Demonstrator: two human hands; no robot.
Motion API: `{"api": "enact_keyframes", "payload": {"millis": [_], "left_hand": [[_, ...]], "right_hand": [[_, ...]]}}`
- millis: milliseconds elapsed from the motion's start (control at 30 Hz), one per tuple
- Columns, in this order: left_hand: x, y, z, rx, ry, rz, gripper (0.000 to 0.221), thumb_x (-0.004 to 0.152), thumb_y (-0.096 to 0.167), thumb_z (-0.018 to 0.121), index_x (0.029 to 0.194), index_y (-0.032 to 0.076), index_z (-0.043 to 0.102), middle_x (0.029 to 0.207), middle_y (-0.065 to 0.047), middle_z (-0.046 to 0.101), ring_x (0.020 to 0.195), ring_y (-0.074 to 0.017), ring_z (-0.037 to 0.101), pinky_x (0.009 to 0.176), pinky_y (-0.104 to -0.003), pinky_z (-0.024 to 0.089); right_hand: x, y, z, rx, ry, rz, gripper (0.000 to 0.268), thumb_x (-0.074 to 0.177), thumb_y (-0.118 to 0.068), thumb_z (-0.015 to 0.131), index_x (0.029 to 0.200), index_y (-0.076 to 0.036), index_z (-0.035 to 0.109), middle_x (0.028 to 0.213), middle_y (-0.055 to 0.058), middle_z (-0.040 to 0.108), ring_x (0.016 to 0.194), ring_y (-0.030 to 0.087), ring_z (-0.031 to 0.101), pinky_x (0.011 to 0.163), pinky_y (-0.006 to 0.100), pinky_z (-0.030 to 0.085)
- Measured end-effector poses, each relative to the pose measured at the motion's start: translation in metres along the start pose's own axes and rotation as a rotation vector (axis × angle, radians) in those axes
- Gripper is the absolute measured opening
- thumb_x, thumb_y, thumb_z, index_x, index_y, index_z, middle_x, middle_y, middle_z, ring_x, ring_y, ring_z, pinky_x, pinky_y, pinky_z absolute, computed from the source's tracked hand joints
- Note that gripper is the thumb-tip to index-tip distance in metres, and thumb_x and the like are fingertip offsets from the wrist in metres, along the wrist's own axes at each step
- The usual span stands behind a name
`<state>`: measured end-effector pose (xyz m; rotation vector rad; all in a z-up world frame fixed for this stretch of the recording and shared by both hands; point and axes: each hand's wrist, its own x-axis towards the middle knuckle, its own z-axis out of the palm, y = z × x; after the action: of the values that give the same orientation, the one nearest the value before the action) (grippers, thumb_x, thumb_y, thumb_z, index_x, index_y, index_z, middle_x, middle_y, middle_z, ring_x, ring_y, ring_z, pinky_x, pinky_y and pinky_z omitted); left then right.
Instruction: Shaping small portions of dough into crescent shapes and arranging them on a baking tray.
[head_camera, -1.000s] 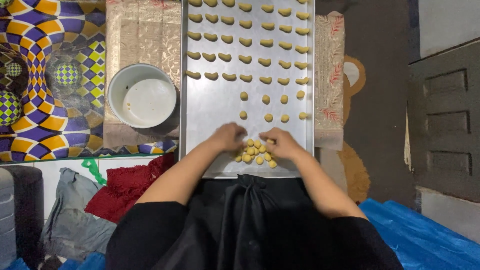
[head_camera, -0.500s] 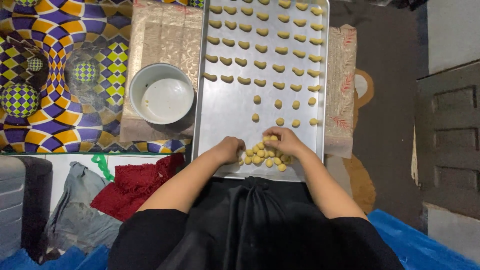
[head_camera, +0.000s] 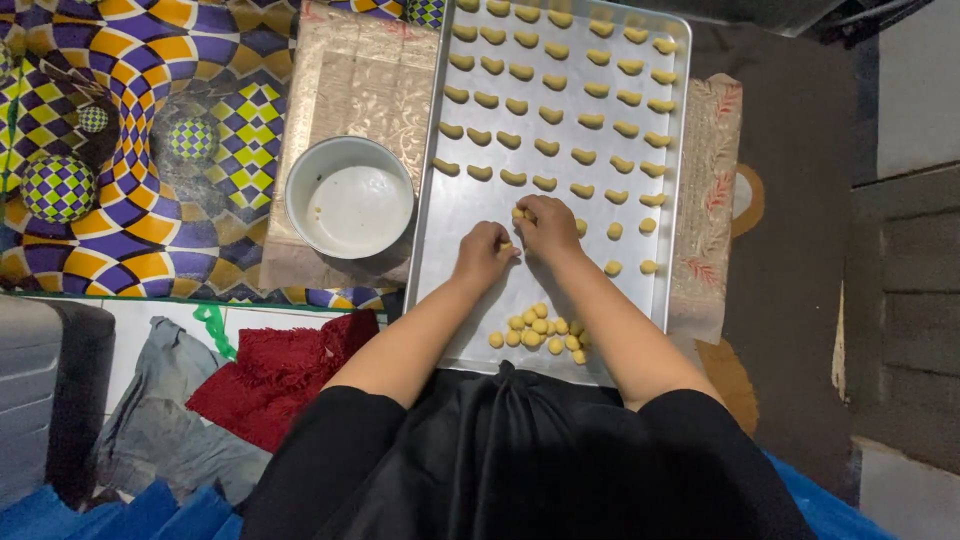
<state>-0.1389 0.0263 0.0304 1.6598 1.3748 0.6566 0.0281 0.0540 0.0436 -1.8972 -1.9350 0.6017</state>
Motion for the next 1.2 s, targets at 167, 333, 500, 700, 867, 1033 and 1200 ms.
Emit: {"api": "enact_keyframes", "payload": {"millis": [167,333,500,700,867,1033,1200], "left_hand": [[0.005,-0.002,0.005,0.05,-0.031,0.038,0.023,0.084,0.02,0.081,0.092,0.006,0.063,0.086,-0.01,0.059,0.087,-0.0329,0.068,0.081,-0.043,0.057],[0.003,-0.002,0.001,0.094,-0.058,0.032,0.022,0.087,0.022,0.078,0.091,0.008,0.061,0.085,-0.007,0.057,0.085,-0.0293,0.067,0.08,-0.04,0.057],[-0.001,-0.01,0.001,0.006,-0.003,0.076,0.05,0.071,0.021,0.091,0.109,0.008,0.061,0.098,-0.01,0.06,0.097,-0.0331,0.068,0.087,-0.044,0.058],[-0.008,0.005,-0.023,-0.192,0.109,0.131,0.06,0.07,0.01,0.091,0.123,0.007,0.063,0.111,-0.015,0.063,0.105,-0.0343,0.068,0.092,-0.041,0.058],[-0.021,0.018,-0.033,-0.23,0.008,0.198,0.049,0.076,0.007,0.087,0.121,0.012,0.07,0.108,-0.012,0.068,0.102,-0.0306,0.071,0.09,-0.038,0.06],[-0.029,0.008,-0.051,-0.214,0.005,0.113,0.033,0.083,0.0,0.079,0.115,0.008,0.074,0.104,-0.014,0.072,0.098,-0.031,0.074,0.087,-0.036,0.062],[-0.033,-0.008,-0.057,-0.173,-0.111,-0.117,0.03,0.085,0.009,0.079,0.114,0.005,0.071,0.105,-0.018,0.069,0.1,-0.0351,0.072,0.088,-0.04,0.062]], "right_hand": [[0.01,0.002,0.006,-0.071,-0.022,-0.099,0.024,0.09,-0.021,0.078,0.112,-0.014,0.074,0.101,0.005,0.073,0.104,0.028,0.066,0.093,0.041,0.055],[0.011,-0.011,-0.006,-0.109,-0.072,-0.112,0.025,0.09,-0.024,0.077,0.113,-0.013,0.075,0.102,0.008,0.073,0.104,0.029,0.064,0.092,0.042,0.054],[0.005,0.003,-0.013,0.059,0.068,-0.093,0.035,0.088,-0.015,0.082,0.121,-0.01,0.075,0.106,0.013,0.075,0.099,0.031,0.067,0.091,0.04,0.056],[-0.02,0.021,-0.011,0.701,0.147,0.248,0.038,0.079,-0.003,0.086,0.11,-0.01,0.066,0.093,-0.001,0.056,0.082,0.007,0.053,0.08,0.019,0.055],[-0.037,0.004,0.009,0.911,-0.101,0.294,0.041,0.078,-0.008,0.092,0.106,-0.009,0.061,0.082,0.0,0.062,0.074,0.006,0.063,0.074,0.021,0.06],[-0.046,-0.017,-0.007,0.746,-0.224,0.2,0.024,0.088,-0.012,0.082,0.109,-0.006,0.071,0.091,0.012,0.075,0.085,0.016,0.073,0.078,0.032,0.059],[-0.072,0.001,-0.036,0.272,-0.42,0.133,0.019,0.082,-0.023,0.085,0.097,-0.013,0.08,0.081,0.009,0.075,0.077,0.02,0.068,0.077,0.036,0.055]]}}
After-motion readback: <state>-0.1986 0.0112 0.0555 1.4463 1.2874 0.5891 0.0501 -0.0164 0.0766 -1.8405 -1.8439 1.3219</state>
